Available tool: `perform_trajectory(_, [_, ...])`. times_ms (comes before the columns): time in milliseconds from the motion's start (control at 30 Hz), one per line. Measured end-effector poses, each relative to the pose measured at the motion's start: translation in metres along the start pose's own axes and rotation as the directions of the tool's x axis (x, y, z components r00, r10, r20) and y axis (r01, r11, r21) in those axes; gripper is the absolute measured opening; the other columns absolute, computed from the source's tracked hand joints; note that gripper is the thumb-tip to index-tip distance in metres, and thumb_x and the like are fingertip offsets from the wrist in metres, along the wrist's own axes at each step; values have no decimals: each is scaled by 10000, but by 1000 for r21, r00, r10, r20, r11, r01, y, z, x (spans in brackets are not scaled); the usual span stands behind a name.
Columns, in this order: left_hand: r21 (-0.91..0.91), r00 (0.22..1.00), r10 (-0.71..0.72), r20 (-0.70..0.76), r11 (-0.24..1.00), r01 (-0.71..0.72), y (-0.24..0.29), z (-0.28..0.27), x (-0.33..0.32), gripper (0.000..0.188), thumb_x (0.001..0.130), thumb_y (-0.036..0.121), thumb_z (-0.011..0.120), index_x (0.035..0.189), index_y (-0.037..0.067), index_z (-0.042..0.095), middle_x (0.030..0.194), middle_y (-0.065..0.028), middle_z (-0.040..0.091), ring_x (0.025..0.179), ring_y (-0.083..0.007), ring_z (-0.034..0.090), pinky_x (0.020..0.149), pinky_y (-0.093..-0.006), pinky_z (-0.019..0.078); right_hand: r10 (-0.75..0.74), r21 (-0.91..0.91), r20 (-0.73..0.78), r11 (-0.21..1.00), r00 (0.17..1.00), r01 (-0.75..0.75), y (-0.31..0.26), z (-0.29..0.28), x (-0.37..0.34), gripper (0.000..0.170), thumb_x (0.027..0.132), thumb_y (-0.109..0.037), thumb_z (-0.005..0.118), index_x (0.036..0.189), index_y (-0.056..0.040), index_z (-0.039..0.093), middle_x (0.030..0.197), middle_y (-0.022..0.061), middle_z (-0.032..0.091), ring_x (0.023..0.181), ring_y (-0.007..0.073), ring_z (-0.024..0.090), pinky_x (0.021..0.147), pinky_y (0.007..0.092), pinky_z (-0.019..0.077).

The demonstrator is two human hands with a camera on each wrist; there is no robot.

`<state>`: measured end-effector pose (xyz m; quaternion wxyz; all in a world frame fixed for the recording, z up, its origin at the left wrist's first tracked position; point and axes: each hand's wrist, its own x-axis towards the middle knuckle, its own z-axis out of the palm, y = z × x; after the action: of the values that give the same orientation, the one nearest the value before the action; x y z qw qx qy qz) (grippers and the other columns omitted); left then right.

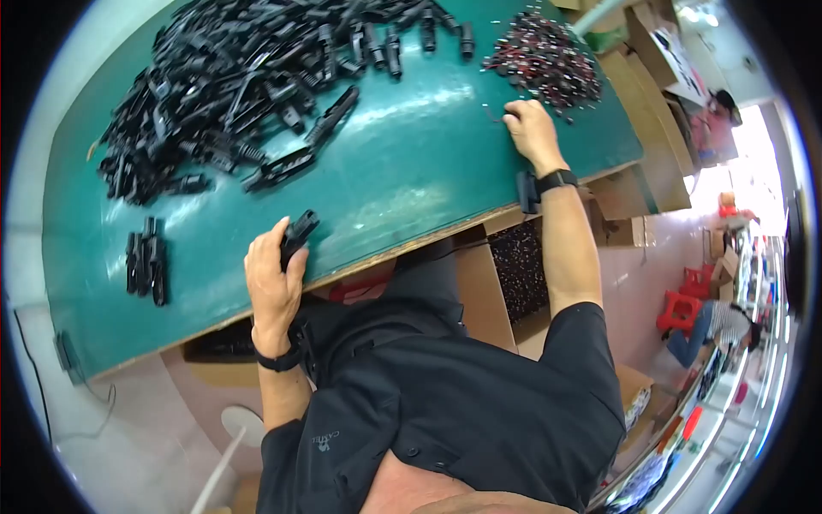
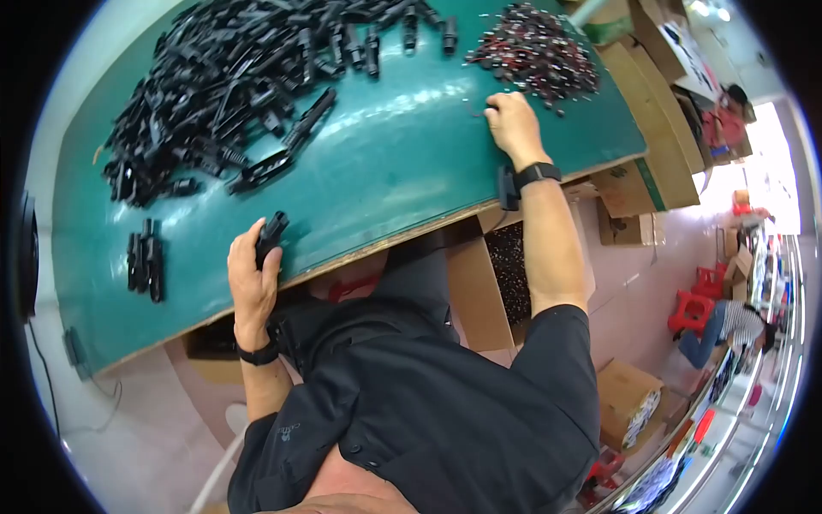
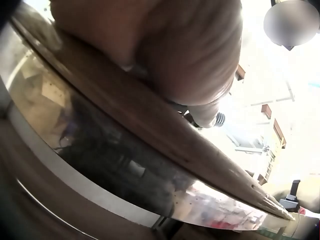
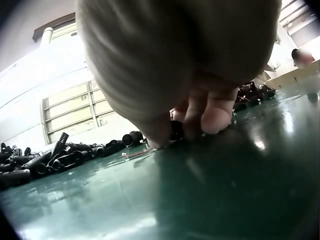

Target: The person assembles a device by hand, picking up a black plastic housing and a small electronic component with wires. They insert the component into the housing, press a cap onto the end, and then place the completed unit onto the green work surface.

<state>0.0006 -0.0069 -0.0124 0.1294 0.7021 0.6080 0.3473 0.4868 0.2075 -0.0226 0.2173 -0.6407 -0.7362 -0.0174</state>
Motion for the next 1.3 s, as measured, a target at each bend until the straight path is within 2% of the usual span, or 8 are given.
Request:
perform_trajectory(300, [109, 995, 32, -91, 994, -22, -3, -3, 4, 488, 894, 111, 793, 1356, 61, 642, 1221, -144, 681, 1138, -365, 628, 997, -448, 458, -177, 336, -42, 924, 983, 180, -109, -17, -23, 92, 990, -54, 673, 1051, -21, 734, 956, 82, 695, 738, 159, 687, 678, 285, 558])
perform_trajectory(367, [34, 995, 3, -102, 999, 0, -6, 0, 3, 483, 883, 103, 801, 1340, 61, 650, 1220, -147, 684, 1132, -366, 638, 997, -444, 466, -164, 726, 171, 687, 972, -12, -156, -21, -39, 87, 991, -9, 663, 1052, -15, 724, 966, 47, 692, 778, 124, 687, 694, 264, 563])
perform_trajectory(500, [-119, 993, -37, -112, 993, 23, -7, -6, -3, 486, 857, 65, 819, 1316, 56, 658, 1217, -143, 689, 1129, -342, 659, 1001, -421, 485, -333, 817, 236, 577, 913, 0, -220, -22, -63, 129, 987, 17, 670, 1101, -6, 724, 1003, 30, 695, 818, 89, 683, 714, 236, 568])
perform_trajectory(767, [-511, 978, -128, -163, 859, 27, -26, -5, -15, 522, 823, -42, 840, 1302, 40, 651, 1258, -115, 682, 1186, -248, 660, 1037, -355, 514, -482, 868, 489, 188, 727, -459, -279, -35, -91, 229, 965, 47, 696, 1185, -6, 729, 999, 6, 715, 792, 64, 669, 698, 222, 573])
perform_trajectory(900, [-614, 977, -89, -193, 788, -50, -28, -6, -14, 527, 840, -60, 836, 1320, 39, 644, 1304, -112, 661, 1227, -234, 641, 1055, -350, 516, -568, 876, 472, 218, 674, -429, -287, -47, -93, 244, 946, 19, 738, 1187, -17, 728, 927, 9, 711, 760, 77, 669, 671, 250, 566])
perform_trajectory(1000, [-674, 978, -95, -187, 737, -58, -29, -6, -17, 526, 854, -54, 836, 1333, 39, 640, 1327, -115, 650, 1249, -235, 631, 1065, -354, 517, -669, 954, 198, 301, 716, 17, -297, -49, -95, 272, 932, -11, 766, 1200, -29, 721, 876, 49, 704, 726, 126, 683, 655, 294, 557])
perform_trajectory(1133, [-712, 978, -103, -180, 700, -57, -31, -7, -17, 524, 867, -28, 845, 1344, 34, 637, 1344, -121, 641, 1271, -241, 621, 1074, -360, 517, -669, 952, 40, 250, 742, 174, -307, -38, -99, 274, 917, -16, 772, 1185, -33, 721, 877, 87, 698, 718, 193, 692, 651, 333, 548])
perform_trajectory(1300, [-677, 976, -44, -212, 727, -115, -32, -6, -16, 526, 868, 3, 859, 1344, 29, 637, 1349, -127, 640, 1291, -251, 614, 1074, -364, 523, -667, 943, 66, 285, 742, 172, -311, -36, -102, 264, 911, -23, 776, 1169, -28, 722, 892, 94, 706, 742, 222, 700, 658, 335, 554])
